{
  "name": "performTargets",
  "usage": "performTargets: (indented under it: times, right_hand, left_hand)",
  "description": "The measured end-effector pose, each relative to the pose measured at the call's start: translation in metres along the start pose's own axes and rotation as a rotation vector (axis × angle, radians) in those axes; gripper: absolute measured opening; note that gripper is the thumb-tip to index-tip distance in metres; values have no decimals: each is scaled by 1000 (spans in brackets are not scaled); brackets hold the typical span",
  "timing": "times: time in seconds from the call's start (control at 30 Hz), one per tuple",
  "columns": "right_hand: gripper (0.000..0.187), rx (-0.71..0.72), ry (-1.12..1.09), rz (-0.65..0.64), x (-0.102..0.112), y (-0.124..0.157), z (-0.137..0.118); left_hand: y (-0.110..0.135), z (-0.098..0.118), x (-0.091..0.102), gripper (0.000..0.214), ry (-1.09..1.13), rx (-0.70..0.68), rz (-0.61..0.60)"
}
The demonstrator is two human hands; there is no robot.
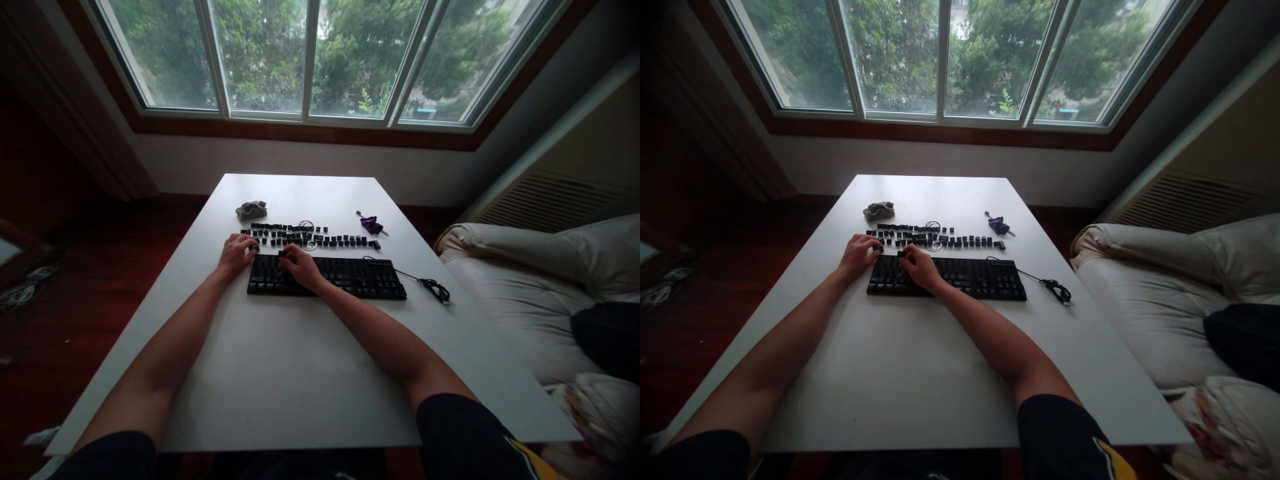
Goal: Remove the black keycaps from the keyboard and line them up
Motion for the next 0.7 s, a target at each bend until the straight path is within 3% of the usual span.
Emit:
performTargets:
  times: [0.23,0.43,0.7]
  right_hand:
    - [10,156,294,-14,5,13,-29]
    - [13,181,279,8,6,15,-37]
    - [25,153,224,49,7,11,-29]
  left_hand:
    - [0,0,0,20,-3,-8,5]
    - [-1,2,1,23,-11,5,1]
    - [-2,2,1,28,-3,22,44]
Point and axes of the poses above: each hand's wrist, its own y-axis away from the middle knuckle, its own x-axis out of the back of the hand, z = x × y, the point moved 2 cm from there along -y, towards the middle knuckle, and after that the axes turned 10 degrees about y, right-handed, at the moved point
